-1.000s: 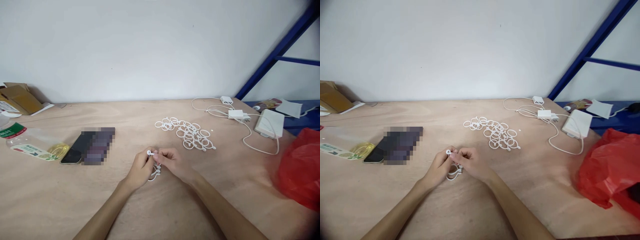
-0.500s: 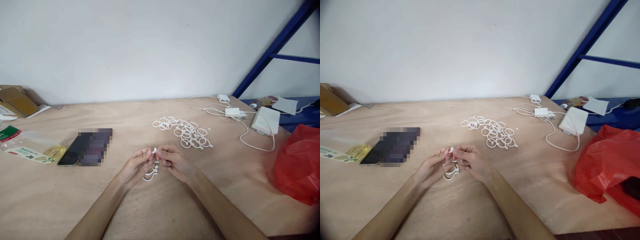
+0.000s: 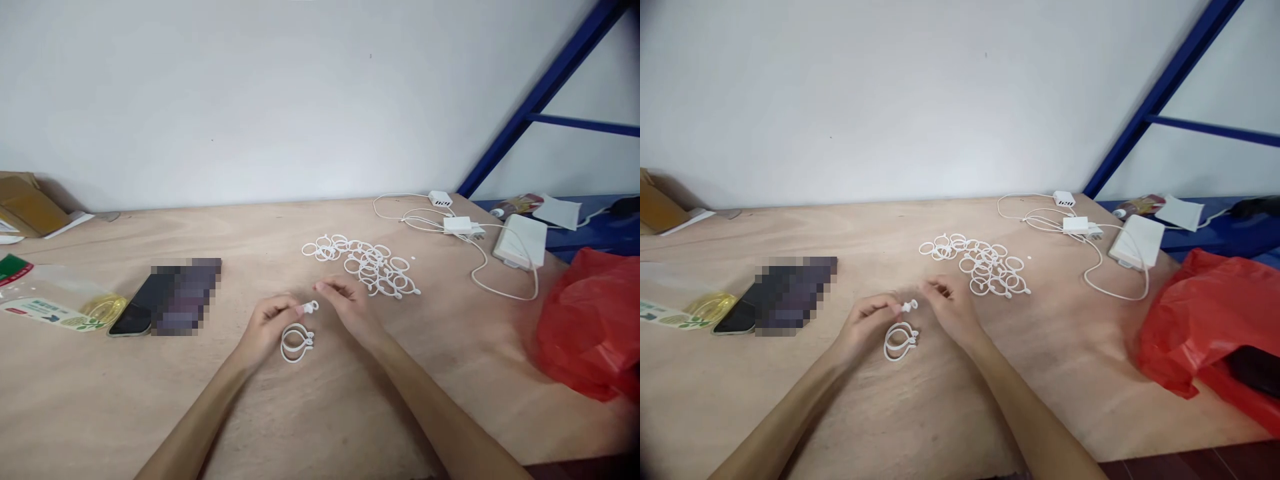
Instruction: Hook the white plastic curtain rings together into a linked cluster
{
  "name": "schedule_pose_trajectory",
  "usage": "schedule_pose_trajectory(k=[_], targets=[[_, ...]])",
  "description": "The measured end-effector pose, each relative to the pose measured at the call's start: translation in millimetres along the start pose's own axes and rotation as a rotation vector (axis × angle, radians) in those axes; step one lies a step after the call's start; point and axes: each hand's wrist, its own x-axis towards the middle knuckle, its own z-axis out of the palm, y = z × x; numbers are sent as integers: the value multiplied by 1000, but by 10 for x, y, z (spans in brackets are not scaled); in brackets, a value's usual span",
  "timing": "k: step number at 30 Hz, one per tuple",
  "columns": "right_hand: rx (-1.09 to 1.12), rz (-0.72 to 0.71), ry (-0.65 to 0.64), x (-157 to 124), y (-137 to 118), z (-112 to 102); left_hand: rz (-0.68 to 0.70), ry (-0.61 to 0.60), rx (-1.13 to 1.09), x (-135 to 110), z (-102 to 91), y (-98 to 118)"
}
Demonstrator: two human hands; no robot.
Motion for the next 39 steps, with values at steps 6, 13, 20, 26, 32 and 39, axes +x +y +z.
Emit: schedule_pose_trajectory(k=[6, 13, 20, 26, 32, 39], targets=[[-971, -198, 456, 154, 187, -374, 252, -19, 808, -50, 65, -51], [-1167, 32, 420, 190, 223, -547, 292, -40, 821, -73, 86, -29], [-1091, -58, 431, 212, 329, -529, 326, -20, 797, -82, 105, -26], [-304, -42, 452, 204, 64, -493, 346, 92, 670, -83, 103, -33], [150, 208, -268, 22, -195, -284, 275, 187, 417, -86, 143, 13], [616, 300, -632, -44, -153, -155, 28, 133, -36, -69, 211, -15]])
